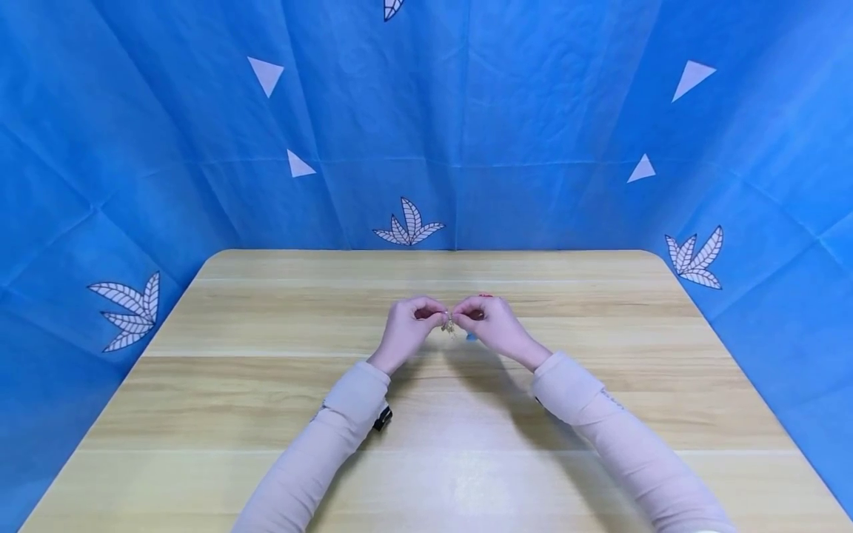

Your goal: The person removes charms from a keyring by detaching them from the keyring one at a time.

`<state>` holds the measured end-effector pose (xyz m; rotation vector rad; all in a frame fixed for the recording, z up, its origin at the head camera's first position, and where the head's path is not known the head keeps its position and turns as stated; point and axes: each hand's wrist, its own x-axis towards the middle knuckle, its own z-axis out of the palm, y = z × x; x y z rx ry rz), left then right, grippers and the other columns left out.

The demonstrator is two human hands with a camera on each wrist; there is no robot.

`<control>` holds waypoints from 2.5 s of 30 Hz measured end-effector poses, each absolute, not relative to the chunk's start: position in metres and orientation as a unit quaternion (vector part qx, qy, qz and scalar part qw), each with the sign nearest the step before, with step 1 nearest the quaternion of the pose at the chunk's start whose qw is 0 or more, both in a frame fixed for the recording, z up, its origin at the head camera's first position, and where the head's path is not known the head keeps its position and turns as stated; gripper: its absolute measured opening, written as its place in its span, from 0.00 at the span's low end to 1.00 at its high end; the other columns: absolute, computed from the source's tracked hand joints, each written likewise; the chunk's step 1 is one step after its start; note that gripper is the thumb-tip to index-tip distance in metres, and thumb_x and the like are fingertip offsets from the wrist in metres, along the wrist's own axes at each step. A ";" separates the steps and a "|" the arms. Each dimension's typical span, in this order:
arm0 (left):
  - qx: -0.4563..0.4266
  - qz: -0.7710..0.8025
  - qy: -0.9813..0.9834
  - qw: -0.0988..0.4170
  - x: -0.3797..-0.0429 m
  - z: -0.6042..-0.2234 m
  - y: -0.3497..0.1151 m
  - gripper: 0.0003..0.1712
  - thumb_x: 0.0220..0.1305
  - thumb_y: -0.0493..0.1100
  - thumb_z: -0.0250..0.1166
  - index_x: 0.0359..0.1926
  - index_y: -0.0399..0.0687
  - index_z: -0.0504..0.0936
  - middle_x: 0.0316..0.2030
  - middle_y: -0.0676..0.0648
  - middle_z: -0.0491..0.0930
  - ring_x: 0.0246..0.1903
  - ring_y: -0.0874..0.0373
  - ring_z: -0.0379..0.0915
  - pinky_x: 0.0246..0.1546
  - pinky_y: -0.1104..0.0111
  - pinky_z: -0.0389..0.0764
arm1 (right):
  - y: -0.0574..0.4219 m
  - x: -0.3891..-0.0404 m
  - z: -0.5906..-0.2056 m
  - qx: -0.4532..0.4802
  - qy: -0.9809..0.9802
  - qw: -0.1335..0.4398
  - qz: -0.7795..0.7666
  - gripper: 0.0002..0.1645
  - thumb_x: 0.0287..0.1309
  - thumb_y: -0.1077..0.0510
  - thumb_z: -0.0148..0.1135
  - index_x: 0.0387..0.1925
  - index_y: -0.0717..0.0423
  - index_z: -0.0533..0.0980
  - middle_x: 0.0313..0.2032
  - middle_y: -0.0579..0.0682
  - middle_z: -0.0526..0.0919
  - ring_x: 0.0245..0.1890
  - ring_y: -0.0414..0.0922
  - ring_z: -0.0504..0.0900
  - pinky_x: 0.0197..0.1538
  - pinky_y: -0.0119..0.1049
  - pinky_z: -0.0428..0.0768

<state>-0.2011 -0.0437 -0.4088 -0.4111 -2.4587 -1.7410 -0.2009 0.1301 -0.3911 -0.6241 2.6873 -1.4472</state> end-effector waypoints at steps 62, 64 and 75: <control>-0.380 -0.317 -0.864 0.096 -0.199 -0.407 -0.055 0.08 0.51 0.30 0.61 0.31 0.42 0.84 0.27 0.50 0.82 0.25 0.64 0.72 0.26 0.80 0.74 | 0.144 -0.200 -0.394 -0.419 0.878 -0.119 -0.197 0.05 0.52 0.65 0.63 0.32 0.55 0.80 0.31 0.46 0.82 0.32 0.40 0.81 0.37 0.31 0.80; -0.381 -0.323 -0.861 0.095 -0.200 -0.409 -0.056 0.08 0.51 0.29 0.61 0.31 0.42 0.84 0.27 0.50 0.82 0.25 0.64 0.74 0.27 0.81 0.75 | 0.143 -0.199 -0.395 -0.409 0.882 -0.101 -0.211 0.04 0.53 0.65 0.62 0.32 0.56 0.80 0.32 0.46 0.82 0.33 0.40 0.81 0.37 0.32 0.80; -0.359 -0.353 -0.861 0.074 -0.201 -0.407 -0.055 0.05 0.53 0.30 0.61 0.32 0.42 0.81 0.30 0.48 0.84 0.31 0.61 0.80 0.34 0.81 0.78 | 0.139 -0.201 -0.396 -0.322 0.885 0.005 -0.338 0.04 0.55 0.64 0.60 0.33 0.59 0.80 0.33 0.50 0.83 0.32 0.40 0.78 0.36 0.31 0.78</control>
